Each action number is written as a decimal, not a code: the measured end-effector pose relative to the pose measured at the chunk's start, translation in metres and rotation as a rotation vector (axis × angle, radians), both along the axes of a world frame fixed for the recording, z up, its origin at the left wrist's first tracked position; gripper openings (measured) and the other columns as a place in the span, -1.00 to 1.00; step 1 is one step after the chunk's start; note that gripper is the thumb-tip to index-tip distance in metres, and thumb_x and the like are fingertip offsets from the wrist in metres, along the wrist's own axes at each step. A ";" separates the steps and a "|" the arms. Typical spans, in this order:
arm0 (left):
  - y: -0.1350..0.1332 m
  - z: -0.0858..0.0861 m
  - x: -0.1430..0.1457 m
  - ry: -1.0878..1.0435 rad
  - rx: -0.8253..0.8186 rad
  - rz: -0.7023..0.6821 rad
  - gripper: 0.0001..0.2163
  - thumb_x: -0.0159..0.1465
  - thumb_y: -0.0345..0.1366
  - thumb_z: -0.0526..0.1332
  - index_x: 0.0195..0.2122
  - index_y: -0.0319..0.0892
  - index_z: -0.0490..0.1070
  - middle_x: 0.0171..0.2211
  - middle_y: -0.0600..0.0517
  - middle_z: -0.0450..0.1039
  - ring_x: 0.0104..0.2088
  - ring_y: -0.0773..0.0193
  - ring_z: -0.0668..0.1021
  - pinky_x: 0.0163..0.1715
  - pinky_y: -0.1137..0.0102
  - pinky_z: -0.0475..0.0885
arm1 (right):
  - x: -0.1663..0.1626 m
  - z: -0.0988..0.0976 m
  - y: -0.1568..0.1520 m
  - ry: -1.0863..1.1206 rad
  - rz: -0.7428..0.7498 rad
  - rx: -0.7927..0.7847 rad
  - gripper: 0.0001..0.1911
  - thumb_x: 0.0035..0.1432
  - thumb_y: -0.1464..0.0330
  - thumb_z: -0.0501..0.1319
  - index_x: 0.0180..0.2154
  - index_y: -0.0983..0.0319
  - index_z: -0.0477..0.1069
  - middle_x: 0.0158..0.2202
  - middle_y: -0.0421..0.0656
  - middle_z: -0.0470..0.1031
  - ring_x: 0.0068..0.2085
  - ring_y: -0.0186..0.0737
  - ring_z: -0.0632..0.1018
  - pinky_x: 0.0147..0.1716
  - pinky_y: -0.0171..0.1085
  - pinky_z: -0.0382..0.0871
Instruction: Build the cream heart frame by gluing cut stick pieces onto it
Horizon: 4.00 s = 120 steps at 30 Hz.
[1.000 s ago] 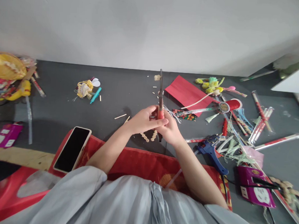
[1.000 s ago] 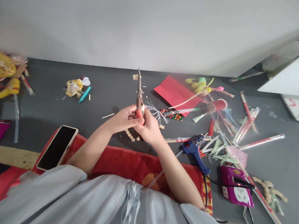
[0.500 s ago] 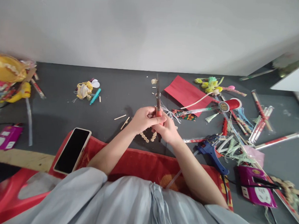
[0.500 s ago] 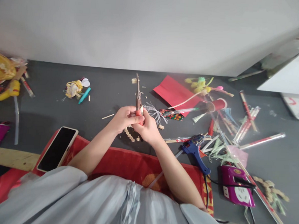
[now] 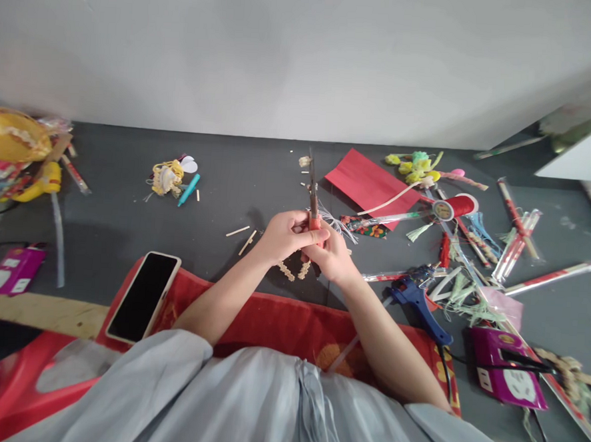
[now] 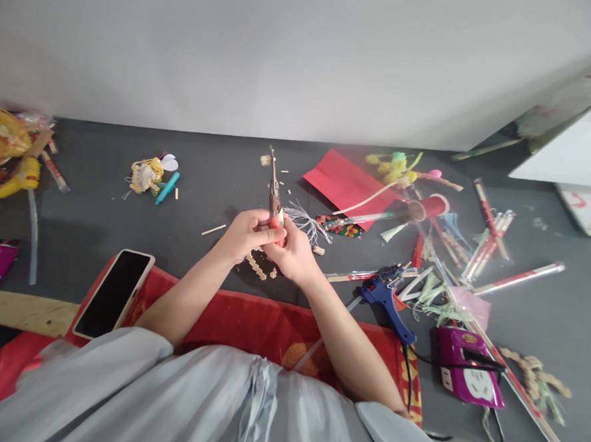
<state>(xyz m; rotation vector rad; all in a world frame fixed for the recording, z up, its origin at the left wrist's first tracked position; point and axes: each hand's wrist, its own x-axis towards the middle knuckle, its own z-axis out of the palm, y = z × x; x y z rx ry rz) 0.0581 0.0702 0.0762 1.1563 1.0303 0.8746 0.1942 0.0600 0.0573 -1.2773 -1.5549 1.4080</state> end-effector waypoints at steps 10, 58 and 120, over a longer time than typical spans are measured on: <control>0.014 0.002 -0.022 -0.072 0.074 -0.119 -0.33 -0.18 0.10 0.57 -0.15 -0.20 0.45 -0.33 0.04 0.54 -0.26 0.27 0.62 -0.15 0.38 0.51 | 0.006 0.003 0.005 -0.197 0.049 0.198 -0.63 -0.08 0.11 0.22 -0.32 0.10 0.12 -0.40 -0.24 0.40 -0.39 -0.22 0.42 -0.34 -0.20 0.31; 0.004 0.051 -0.055 -0.423 -0.164 0.134 -0.60 0.37 -0.20 0.17 -0.62 -0.18 0.24 -0.76 0.24 -0.04 -0.79 0.52 0.22 -0.58 0.51 0.46 | 0.022 0.025 -0.008 -0.422 0.231 0.551 -0.69 0.00 0.25 0.14 -0.31 0.11 -0.03 -0.48 -0.28 0.30 -0.52 -0.35 0.23 -0.51 -0.33 0.09; 0.011 0.014 -0.036 -0.134 0.242 0.226 -0.35 0.04 0.24 0.41 -0.03 -0.12 0.41 -0.04 -0.07 0.54 -0.05 0.21 0.59 -0.01 0.34 0.47 | 0.005 0.012 0.000 -0.260 0.047 0.226 -0.59 -0.10 0.09 0.24 -0.37 0.09 0.05 -0.56 -0.37 0.21 -0.50 -0.33 0.24 -0.46 -0.29 0.14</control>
